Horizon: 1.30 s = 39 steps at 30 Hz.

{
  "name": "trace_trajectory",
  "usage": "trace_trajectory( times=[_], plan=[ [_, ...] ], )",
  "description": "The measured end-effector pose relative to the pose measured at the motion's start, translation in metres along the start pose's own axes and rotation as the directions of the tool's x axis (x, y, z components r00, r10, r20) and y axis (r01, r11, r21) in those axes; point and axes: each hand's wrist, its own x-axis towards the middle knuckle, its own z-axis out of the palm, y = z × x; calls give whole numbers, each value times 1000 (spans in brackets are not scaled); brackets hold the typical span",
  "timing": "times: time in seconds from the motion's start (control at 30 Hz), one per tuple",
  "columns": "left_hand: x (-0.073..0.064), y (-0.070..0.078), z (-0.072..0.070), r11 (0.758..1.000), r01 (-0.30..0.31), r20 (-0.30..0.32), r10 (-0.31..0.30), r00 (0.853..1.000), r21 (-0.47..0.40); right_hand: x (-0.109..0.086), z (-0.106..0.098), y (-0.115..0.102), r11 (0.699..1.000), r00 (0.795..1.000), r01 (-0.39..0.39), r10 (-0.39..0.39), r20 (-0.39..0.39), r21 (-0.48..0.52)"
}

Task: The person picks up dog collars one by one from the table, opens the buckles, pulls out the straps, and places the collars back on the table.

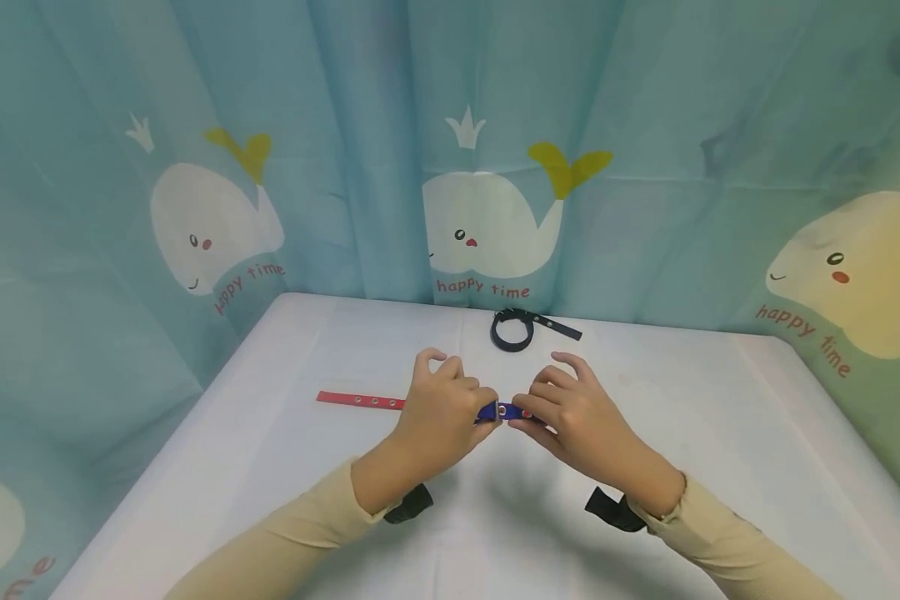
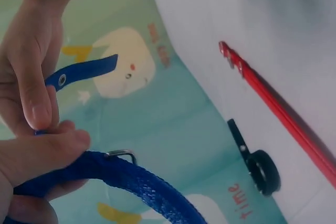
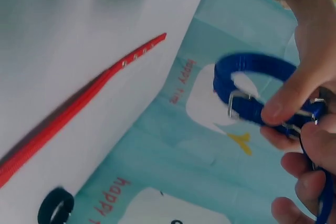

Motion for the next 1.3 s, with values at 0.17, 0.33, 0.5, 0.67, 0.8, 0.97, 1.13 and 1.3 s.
trace_trajectory(
  times=[0.17,0.33,0.5,0.67,0.8,0.97,1.13,1.3],
  plan=[
    [-3,-2,-4,999,39,36,-39,999,13,-1,-4,4,1000,1000,1,-1,15,4],
    [0,-3,-9,999,38,41,-36,999,-35,1,-7,6,999,1000,-12,11,23,34],
    [-2,-7,-12,979,96,120,-75,990,-179,2,-10,7,999,999,-34,34,24,31],
    [-5,-10,-13,955,123,142,-86,986,-271,1,-11,6,997,998,-62,61,33,33],
    [-4,-8,-12,971,55,84,-36,996,-231,3,-9,3,999,999,-43,43,10,14],
    [-3,-2,-11,976,-10,36,18,999,-216,4,-6,0,999,999,-34,34,-11,4],
    [0,-1,-13,981,-22,66,36,997,-195,2,-7,3,1000,1000,-2,2,-4,-18],
    [-1,-5,-16,990,15,179,11,984,-141,-3,-12,10,999,1000,15,-16,-16,-48]
  ],
)
